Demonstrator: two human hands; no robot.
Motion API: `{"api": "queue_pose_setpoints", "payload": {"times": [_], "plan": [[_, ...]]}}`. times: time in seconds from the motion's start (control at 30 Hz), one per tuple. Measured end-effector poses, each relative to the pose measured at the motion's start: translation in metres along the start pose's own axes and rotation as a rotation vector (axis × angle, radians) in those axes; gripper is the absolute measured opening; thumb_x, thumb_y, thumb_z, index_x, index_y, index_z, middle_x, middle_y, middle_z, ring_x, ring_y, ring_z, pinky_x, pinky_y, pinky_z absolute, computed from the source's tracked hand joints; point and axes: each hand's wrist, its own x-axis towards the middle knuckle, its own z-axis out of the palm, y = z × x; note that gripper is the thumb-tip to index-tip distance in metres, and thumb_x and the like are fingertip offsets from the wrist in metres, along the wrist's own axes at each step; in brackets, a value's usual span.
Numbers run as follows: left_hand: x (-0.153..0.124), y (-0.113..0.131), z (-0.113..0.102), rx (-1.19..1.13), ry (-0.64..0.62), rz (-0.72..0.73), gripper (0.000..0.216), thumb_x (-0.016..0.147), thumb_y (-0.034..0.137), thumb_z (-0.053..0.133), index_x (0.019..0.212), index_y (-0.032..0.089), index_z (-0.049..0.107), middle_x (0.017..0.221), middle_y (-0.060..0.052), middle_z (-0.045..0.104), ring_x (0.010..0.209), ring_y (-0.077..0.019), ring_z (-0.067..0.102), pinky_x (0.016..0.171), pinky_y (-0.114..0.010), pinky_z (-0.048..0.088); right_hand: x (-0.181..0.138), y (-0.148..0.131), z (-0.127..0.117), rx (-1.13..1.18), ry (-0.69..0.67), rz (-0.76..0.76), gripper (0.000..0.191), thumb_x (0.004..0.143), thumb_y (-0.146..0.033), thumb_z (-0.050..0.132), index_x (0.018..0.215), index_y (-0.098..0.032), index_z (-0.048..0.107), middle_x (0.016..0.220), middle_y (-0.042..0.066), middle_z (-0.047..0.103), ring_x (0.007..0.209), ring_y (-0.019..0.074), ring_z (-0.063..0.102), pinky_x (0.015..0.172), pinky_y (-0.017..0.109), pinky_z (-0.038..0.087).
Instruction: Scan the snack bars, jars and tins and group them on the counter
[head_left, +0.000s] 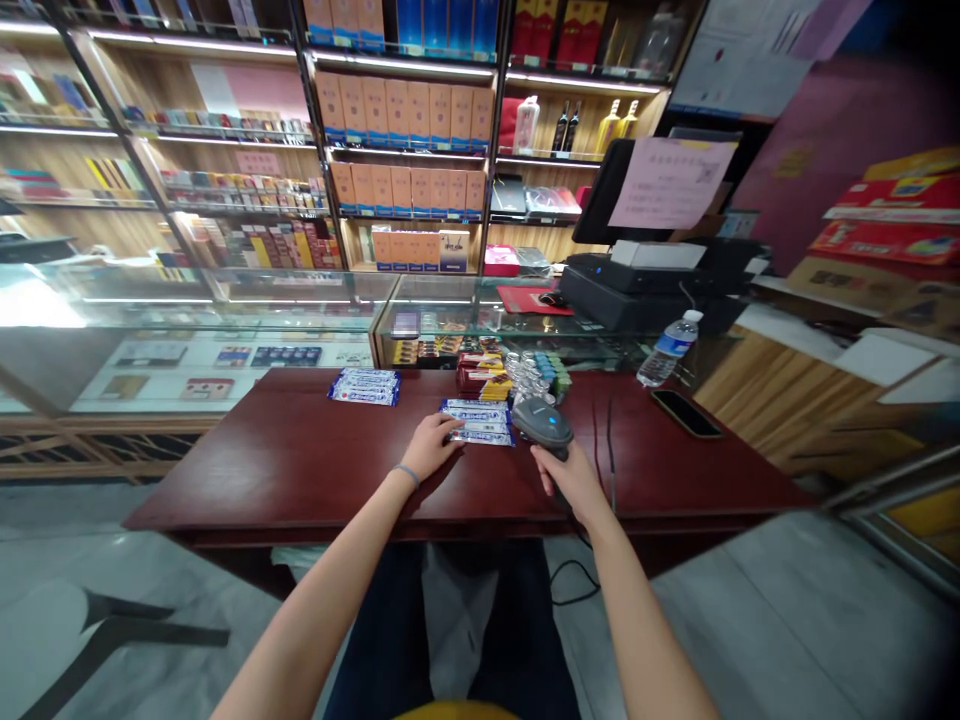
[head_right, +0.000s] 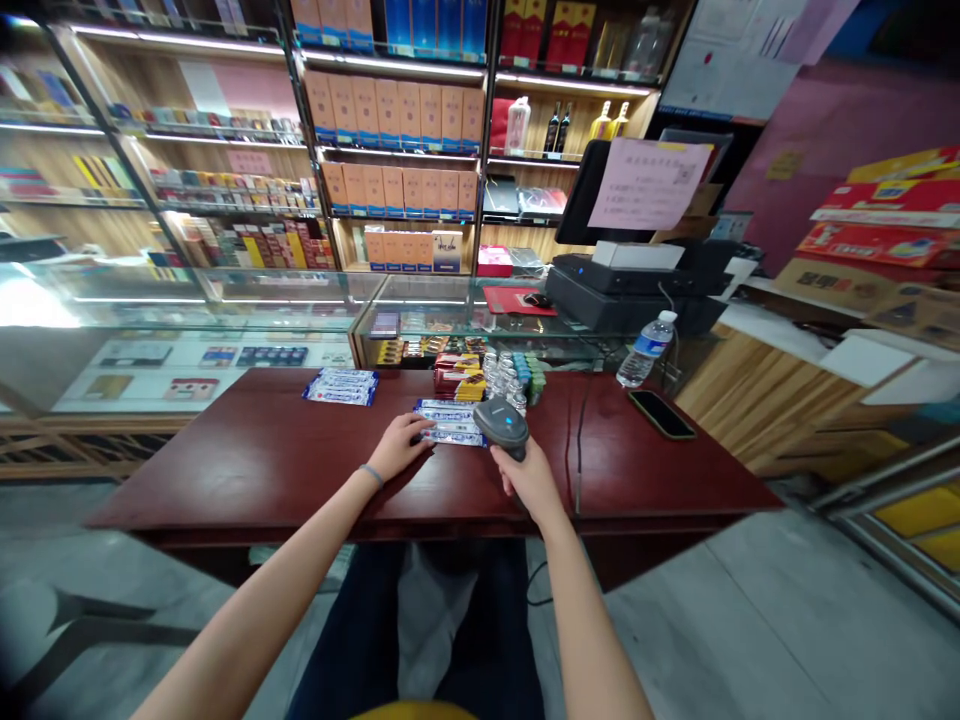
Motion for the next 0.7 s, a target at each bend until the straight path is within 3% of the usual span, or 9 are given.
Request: {"api": "queue_pose_setpoints", "payload": {"times": [0.23,0.53,0.7], "plan": [[-0.002,0.009,-0.004,0.231,-0.095,-0.082,0.026,0.093,0.032,0.065,0.117,0.028,0.075,0.12,-0.01,0.068,0.115,-0.0299,0.057,0.097,-0.045,0.044,-0.009,0.002,0.002,0.014,0.007,0.009,0.03,0.081,-0.045,0.072,0.083,-0.022,0.053,0.051,-0.009,0.054,0.033,0.0097,0.048,0.034,0.021,0.036],[-0.005,0.016,-0.013,0.236,-0.106,-0.125,0.02,0.095,0.03,0.062,0.111,0.026,0.073,0.115,-0.008,0.072,0.113,-0.0288,0.06,0.097,-0.043,0.042,0.007,0.011,0.013,0.021,0.004,0.005,0.03,0.078,-0.043,0.072,0.083,-0.024,0.049,0.05,-0.011,0.054,0.03,0.0091,0.047,0.03,0.02,0.034],[-0.008,0.014,-0.011,0.184,-0.066,-0.078,0.025,0.093,0.023,0.062,0.116,0.021,0.072,0.11,-0.011,0.07,0.108,-0.0273,0.061,0.097,-0.042,0.047,0.007,0.013,0.016,0.017,0.009,0.009,0.03,0.078,-0.043,0.072,0.084,-0.024,0.05,0.049,-0.011,0.053,0.03,0.0097,0.047,0.03,0.02,0.034]]}}
